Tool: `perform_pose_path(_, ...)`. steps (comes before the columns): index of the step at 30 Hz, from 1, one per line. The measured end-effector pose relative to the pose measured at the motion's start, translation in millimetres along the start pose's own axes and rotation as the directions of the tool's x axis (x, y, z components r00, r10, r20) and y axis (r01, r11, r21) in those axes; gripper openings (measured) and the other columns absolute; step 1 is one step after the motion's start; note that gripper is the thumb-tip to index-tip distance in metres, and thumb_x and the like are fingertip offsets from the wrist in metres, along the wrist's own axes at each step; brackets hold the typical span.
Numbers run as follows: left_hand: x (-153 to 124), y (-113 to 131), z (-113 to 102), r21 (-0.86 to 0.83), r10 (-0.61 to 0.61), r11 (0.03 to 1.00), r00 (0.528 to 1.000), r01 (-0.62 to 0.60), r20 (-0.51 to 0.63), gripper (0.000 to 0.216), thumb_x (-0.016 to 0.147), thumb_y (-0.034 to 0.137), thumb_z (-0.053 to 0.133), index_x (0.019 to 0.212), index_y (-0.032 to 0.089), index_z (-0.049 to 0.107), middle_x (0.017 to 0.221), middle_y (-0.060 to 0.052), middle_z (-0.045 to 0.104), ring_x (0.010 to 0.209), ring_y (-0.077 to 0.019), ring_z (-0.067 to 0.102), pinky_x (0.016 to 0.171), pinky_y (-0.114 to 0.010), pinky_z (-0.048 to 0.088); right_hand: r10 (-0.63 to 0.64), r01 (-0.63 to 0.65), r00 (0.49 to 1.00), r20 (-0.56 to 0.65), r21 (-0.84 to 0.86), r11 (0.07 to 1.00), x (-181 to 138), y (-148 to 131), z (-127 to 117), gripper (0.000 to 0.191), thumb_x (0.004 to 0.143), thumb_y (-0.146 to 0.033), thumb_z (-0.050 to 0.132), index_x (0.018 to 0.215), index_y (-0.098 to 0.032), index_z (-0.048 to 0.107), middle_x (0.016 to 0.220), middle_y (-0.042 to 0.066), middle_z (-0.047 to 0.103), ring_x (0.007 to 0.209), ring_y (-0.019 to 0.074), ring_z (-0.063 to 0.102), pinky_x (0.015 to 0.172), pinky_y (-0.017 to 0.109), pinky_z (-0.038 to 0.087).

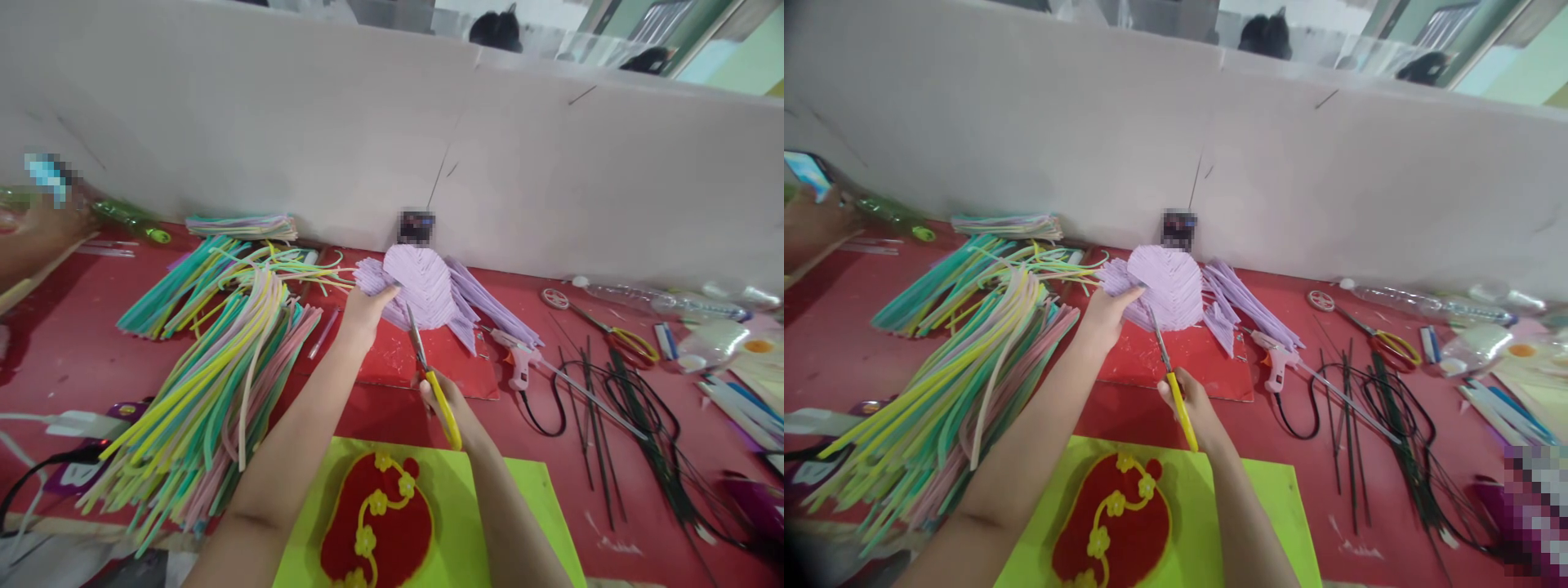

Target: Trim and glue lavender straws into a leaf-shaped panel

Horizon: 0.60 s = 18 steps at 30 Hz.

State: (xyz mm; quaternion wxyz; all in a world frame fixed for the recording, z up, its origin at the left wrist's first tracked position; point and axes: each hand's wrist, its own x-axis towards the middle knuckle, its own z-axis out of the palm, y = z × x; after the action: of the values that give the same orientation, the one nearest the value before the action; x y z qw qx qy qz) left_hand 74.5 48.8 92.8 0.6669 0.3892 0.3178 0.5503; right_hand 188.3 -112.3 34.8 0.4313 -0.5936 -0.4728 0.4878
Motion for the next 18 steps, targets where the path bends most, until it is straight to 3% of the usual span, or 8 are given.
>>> perform_pose_path(8, -0.2, -0.7, 0.0, 0.025, 0.015, 1.000, 1.000, -0.016, 0.010, 0.042, 0.053, 0.025, 0.082, 0.091, 0.015, 0.070, 0.102, -0.007, 0.074, 0.109, -0.0282, 0.063, 0.097, -0.041, 0.045, -0.006, 0.005, 1.000, 0.028, 0.004, 1.000, -0.4, 3.5, -1.1, 0.050, 0.080, -0.071, 0.049, 0.082, -0.021, 0.045, 0.060, -0.006, 0.035, 0.050, 0.0097, 0.035, 0.047, 0.024, 0.032)
perform_pose_path(12, -1.3, 2.4, -0.2, 0.016, 0.034, 0.999, 0.999, -0.035, 0.020, 0.040, 0.054, 0.025, 0.082, 0.091, 0.015, 0.070, 0.100, -0.007, 0.074, 0.110, -0.0288, 0.063, 0.098, -0.042, 0.045, -0.037, 0.037, 0.997, 0.067, 0.002, 0.999, -1.3, 5.3, -1.3, 0.051, 0.084, -0.070, 0.044, 0.093, -0.021, 0.049, 0.064, -0.006, 0.033, 0.052, 0.0096, 0.033, 0.050, 0.025, 0.032)
perform_pose_path(18, -2.6, 1.3, 2.7, 0.022, 0.024, 0.999, 1.000, -0.024, 0.018, 0.040, 0.053, 0.026, 0.082, 0.090, 0.015, 0.070, 0.101, -0.008, 0.073, 0.111, -0.0297, 0.062, 0.099, -0.043, 0.044, -0.061, 0.064, 0.997, 0.046, -0.049, 0.997, -0.4, 7.8, -2.4, 0.052, 0.084, -0.070, 0.044, 0.097, -0.020, 0.052, 0.066, -0.005, 0.036, 0.056, 0.0106, 0.036, 0.053, 0.025, 0.034)
